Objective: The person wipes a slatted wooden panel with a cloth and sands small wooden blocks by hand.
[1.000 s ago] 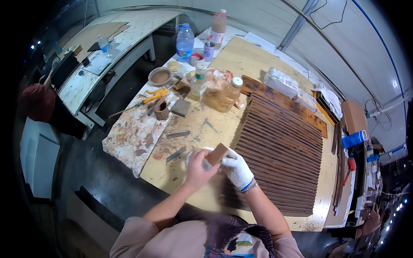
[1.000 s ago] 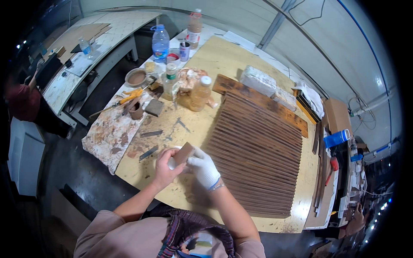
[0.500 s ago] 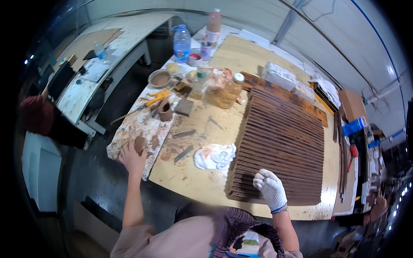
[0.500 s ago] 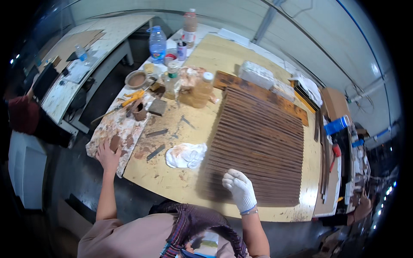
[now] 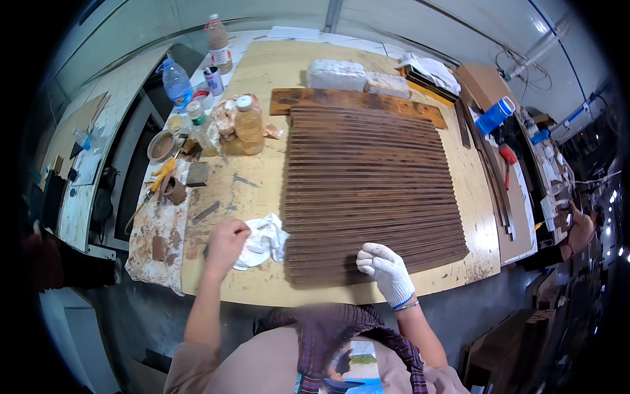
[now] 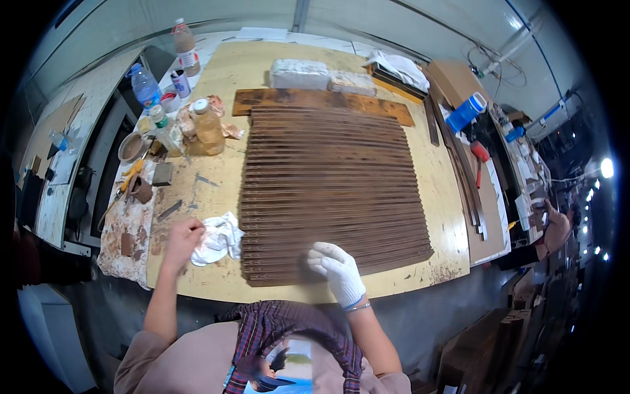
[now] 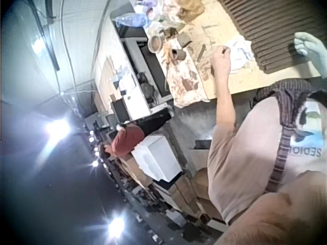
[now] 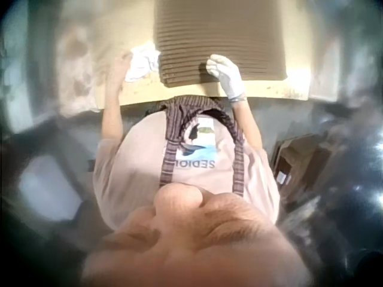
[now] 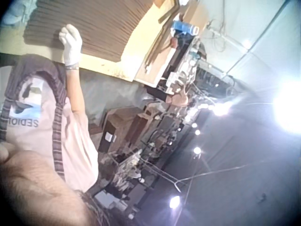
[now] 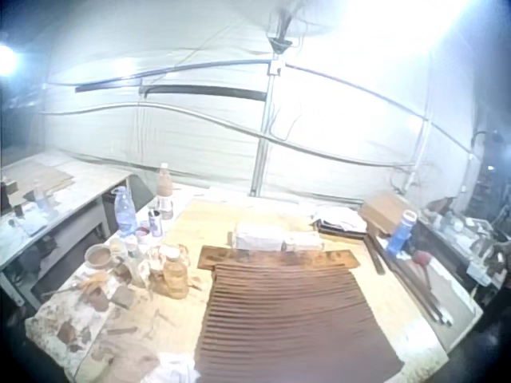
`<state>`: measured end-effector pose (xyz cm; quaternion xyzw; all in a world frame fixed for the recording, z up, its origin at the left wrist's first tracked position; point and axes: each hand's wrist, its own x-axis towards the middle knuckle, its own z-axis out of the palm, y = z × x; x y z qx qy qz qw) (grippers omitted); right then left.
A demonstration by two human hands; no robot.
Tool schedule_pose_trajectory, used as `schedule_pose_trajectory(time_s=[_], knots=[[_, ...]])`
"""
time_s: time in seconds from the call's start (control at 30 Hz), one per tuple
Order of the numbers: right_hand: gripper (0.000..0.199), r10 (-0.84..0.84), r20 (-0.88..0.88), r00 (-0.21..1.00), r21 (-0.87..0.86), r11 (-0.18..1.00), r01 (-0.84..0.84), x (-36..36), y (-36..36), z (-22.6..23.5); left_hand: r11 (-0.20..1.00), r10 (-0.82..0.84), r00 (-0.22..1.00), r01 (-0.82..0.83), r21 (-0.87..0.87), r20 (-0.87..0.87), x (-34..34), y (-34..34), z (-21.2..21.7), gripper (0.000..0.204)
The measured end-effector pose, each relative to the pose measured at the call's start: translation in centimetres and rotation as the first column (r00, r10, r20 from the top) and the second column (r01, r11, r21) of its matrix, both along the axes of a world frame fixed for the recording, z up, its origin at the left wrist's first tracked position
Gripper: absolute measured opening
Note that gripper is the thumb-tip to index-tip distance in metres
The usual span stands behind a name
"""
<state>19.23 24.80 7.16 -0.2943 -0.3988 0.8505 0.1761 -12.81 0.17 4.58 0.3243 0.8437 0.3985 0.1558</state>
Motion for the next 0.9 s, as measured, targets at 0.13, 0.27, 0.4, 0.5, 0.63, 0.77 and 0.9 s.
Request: schedule_pose_trajectory(time_s=[0.13, 0.27, 0.4, 0.5, 0.63, 0.77, 0.9], knots=[[0.049, -0.022, 0.014, 1.0, -0.011, 1.0, 0.022, 3.6, 4.1, -0.6, 0.981, -0.123, 0.841, 0.022, -0.193, -0.528, 3.0, 2.1, 2.2, 0.015], [0.046, -0.095, -0.021, 0.995, 0.033, 0.995, 0.095, 9.1, 10.3, 0.3, 0.927, -0.016, 0.915, -0.137, -0.348, -0.402, 2.7, 0.3, -2.4, 0.008], [0.046, -0.318, 0.054, 0.946, 0.282, 0.914, 0.291, 16.7, 18.5, 0.2, 0.943, 0.104, 0.981, -0.149, 0.297, 0.162, 4.7, 0.1, 7.8, 0.011], [0.069, -0.406, 0.225, 0.886, 0.658, 0.734, 0.169, 23.4, 24.6, -3.4, 0.931, 0.352, 0.93, -0.336, -0.145, 0.105, 5.3, 1.3, 5.1, 0.016], [0.082, -0.397, 0.294, 0.87, 0.79, 0.613, 0.013, 27.8, 27.4, -5.0, 0.864, -0.005, 0.85, -0.261, 0.43, 0.526, 10.9, 9.7, 10.3, 0.021], [0.108, -0.226, 0.354, 0.908, 0.82, 0.541, -0.185, 27.9, 28.2, -8.4, 0.861, -0.24, 0.682, -0.18, 0.476, 0.691, 15.5, 17.3, 11.4, 0.021], [0.124, -0.16, 0.519, 0.84, 0.824, 0.356, -0.442, 26.5, 28.7, -7.5, 0.99, -0.141, 0.87, 0.113, 0.086, 0.472, 16.8, 21.4, 6.4, 0.023]])
